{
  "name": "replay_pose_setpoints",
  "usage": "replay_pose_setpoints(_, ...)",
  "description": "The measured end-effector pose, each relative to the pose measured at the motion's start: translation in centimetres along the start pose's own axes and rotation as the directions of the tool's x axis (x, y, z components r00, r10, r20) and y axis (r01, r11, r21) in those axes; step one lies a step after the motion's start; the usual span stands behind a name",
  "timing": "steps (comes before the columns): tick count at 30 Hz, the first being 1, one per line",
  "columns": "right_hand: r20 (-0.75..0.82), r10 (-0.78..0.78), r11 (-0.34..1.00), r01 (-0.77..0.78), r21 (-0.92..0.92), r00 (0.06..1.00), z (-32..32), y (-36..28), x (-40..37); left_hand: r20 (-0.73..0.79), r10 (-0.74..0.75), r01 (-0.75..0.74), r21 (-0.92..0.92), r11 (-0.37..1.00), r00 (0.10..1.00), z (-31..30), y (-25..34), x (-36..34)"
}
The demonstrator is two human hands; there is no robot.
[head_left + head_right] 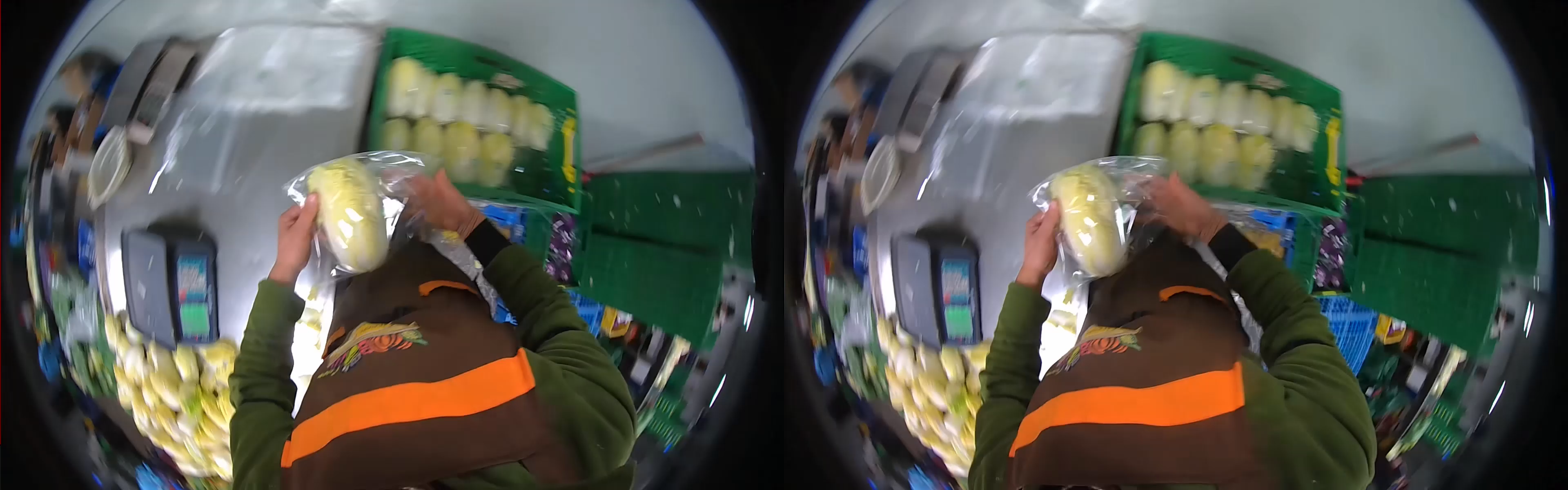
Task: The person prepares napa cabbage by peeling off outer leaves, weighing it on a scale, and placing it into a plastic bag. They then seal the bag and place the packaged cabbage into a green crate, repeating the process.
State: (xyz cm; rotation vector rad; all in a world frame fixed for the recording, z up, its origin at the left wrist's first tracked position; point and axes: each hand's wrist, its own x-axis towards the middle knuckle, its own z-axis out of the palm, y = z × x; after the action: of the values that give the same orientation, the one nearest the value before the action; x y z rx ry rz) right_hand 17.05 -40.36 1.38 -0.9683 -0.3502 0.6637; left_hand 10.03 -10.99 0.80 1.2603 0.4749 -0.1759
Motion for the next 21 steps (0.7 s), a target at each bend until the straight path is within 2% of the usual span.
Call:
replay_pose_setpoints(1, -0.086, 0.286, 0.807, -0.191, 0.559, 0.954, -0.9, -1.7, -2.8, -0.014, 0.056, -0.056, -0.025, 0.998, 0.998, 3.8, 0.7, 0.7)
replay_pose_setpoints(2, -0.136, 0.298, 0.930, -0.256, 0.265, 0.945, -1.1, -2.9, -4.4, 0.022, 0.065, -0.066, 0.030, 0.997, 0.998, 7.1, 1.1, 1.4)
replay_pose_setpoints(3, -0.193, 0.321, 0.941, -0.335, -0.043, 0.927, -1.3, -3.7, -5.1, 0.044, 0.072, -0.076, 0.087, 0.993, 0.996, 10.3, 1.4, 2.3)
replay_pose_setpoints(4, -0.237, 0.298, 0.947, -0.318, -0.046, 0.924, -1.5, -4.5, -5.9, 0.069, 0.118, -0.127, 0.139, 0.982, 0.991, 14.2, 1.5, 2.9)
replay_pose_setpoints(5, -0.386, 0.182, 0.976, -0.214, -0.039, 0.904, -1.8, -5.2, -6.4, 0.084, 0.162, -0.176, 0.188, 0.966, 0.983, 17.6, 1.3, 3.6)
replay_pose_setpoints(6, -0.515, 0.076, 0.992, -0.116, -0.046, 0.854, -2.7, -5.9, -7.1, 0.188, 0.080, -0.136, 0.306, 0.942, 0.979, 19.9, 2.0, 4.6)
replay_pose_setpoints(7, -0.527, 0.076, 0.992, -0.118, -0.047, 0.846, -4.7, -7.0, -7.9, 0.282, -0.079, 0.007, 0.247, 0.969, 0.956, 22.2, 2.5, 5.3)
replay_pose_setpoints(9, -0.685, -0.084, 0.980, -0.065, -0.188, 0.724, -9.8, -9.9, -10.0, 0.260, 0.092, -0.111, 0.062, 0.992, 0.961, 26.8, 1.1, 6.2)
replay_pose_setpoints(10, -0.710, -0.188, 0.950, -0.057, -0.306, 0.679, -12.0, -11.6, -10.6, 0.291, 0.239, -0.303, 0.201, 0.931, 0.926, 27.2, -0.3, 7.1)
replay_pose_setpoints(11, -0.717, -0.290, 0.907, -0.058, -0.418, 0.634, -14.4, -13.3, -11.2, 0.278, 0.231, -0.292, 0.202, 0.935, 0.932, 27.3, -0.7, 7.3)
replay_pose_setpoints(12, -0.758, -0.346, 0.773, -0.290, -0.564, 0.552, -18.2, -13.4, -12.5, 0.273, 0.228, -0.280, 0.172, 0.944, 0.935, 27.1, -1.1, 6.9)
replay_pose_setpoints(13, -0.769, -0.422, 0.576, -0.512, -0.637, 0.480, -21.9, -12.7, -13.9, 0.268, 0.222, -0.267, 0.143, 0.953, 0.937, 26.8, -1.6, 6.2)
replay_pose_setpoints(14, -0.773, -0.404, 0.575, -0.521, -0.631, 0.489, -24.0, -12.3, -14.5, 0.207, 0.143, -0.162, 0.076, 0.984, 0.968, 26.6, -1.9, 5.4)
replay_pose_setpoints(15, -0.768, -0.426, 0.431, -0.639, -0.637, 0.477, -25.7, -12.2, -14.8, 0.192, 0.133, -0.149, 0.074, 0.986, 0.972, 26.2, -3.0, 4.8)
replay_pose_setpoints(16, -0.757, -0.452, 0.274, -0.735, -0.620, 0.471, -27.1, -11.8, -15.1, 0.119, 0.115, -0.136, 0.181, 0.974, 0.986, 25.5, -4.4, 4.4)
replay_pose_setpoints(17, -0.760, -0.441, 0.274, -0.736, -0.620, 0.477, -28.2, -11.1, -15.4, 0.049, 0.105, -0.115, 0.289, 0.950, 0.993, 25.1, -5.3, 4.2)
replay_pose_setpoints(18, -0.843, -0.327, 0.479, -0.694, -0.538, 0.428, -29.2, -10.3, -15.8, 0.024, 0.169, -0.165, 0.397, 0.903, 0.985, 26.3, -5.2, 3.6)
replay_pose_setpoints(19, -0.898, -0.197, 0.654, -0.629, -0.419, 0.393, -30.3, -9.6, -16.2, 0.024, 0.166, -0.161, 0.396, 0.904, 0.986, 27.5, -5.0, 3.9)
replay_pose_setpoints(20, -0.941, -0.083, 0.714, -0.639, -0.287, 0.329, -32.4, -8.5, -17.5, 0.232, 0.261, -0.344, 0.485, 0.804, 0.937, 28.9, -4.8, 4.8)
replay_pose_setpoints(21, -0.940, -0.085, 0.709, -0.643, -0.291, 0.331, -32.9, -8.8, -17.7, 0.437, 0.314, -0.522, 0.522, 0.674, 0.843, 30.4, -4.9, 5.9)
